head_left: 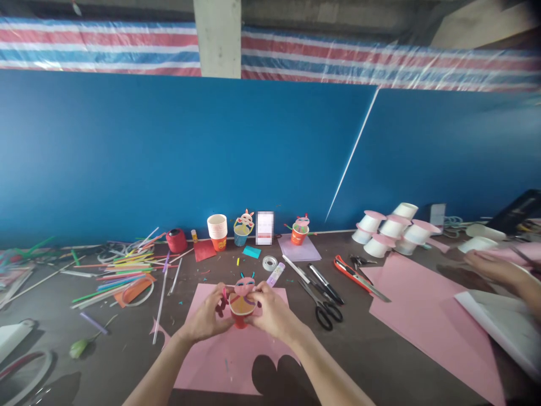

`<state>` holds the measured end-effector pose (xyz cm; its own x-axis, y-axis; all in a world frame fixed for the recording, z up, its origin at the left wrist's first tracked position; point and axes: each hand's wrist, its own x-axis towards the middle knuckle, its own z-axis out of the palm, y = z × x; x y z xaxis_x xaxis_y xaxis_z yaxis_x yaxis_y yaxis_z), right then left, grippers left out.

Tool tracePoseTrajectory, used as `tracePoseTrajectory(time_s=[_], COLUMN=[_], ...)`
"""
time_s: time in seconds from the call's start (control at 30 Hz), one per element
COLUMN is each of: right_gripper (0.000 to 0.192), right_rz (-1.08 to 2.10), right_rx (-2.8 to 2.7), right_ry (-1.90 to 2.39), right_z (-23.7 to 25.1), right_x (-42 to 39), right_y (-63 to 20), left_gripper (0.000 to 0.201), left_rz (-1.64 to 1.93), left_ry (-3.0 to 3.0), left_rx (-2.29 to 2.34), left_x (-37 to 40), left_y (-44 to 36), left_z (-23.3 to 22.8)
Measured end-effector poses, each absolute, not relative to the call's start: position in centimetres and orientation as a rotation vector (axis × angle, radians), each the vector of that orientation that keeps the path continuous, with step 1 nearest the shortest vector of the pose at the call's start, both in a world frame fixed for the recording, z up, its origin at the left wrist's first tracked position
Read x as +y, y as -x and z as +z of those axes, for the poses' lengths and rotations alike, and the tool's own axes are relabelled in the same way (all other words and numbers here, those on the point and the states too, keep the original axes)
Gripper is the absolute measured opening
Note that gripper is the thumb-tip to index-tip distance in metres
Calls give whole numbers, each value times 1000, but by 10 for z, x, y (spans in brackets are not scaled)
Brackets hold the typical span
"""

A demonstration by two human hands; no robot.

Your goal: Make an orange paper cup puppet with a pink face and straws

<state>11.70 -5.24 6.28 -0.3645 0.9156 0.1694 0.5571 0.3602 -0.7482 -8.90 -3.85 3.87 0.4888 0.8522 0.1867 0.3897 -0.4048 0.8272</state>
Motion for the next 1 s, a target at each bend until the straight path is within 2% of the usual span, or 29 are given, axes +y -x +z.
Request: tracePoseTrajectory(time_s=[0.1,0.2,0.6,0.83,1.0], right_gripper=[30,30,27,39,38], right_rz=[811,849,916,950,892], right_rx=[-2011,-1985,-1970,-1935,-1769], right_ry=[1269,1221,1214,1192,1146], right_z=[59,55,56,51,48], right_x=[-52,-51,-48,-52,-49], right_y=[-115,-115,-118,-123,-127], left_gripper=[39,32,32,38,38], left_rz=[773,792,816,830,806], left_ry=[-1984,-1966,-1849,-1856,-1828], left_rx=[1108,1130,996,1017,1049], left_x=[-41,-41,-30,-30,-29], left_y=[84,81,84,84,83], left_z=[43,45,32,34,34])
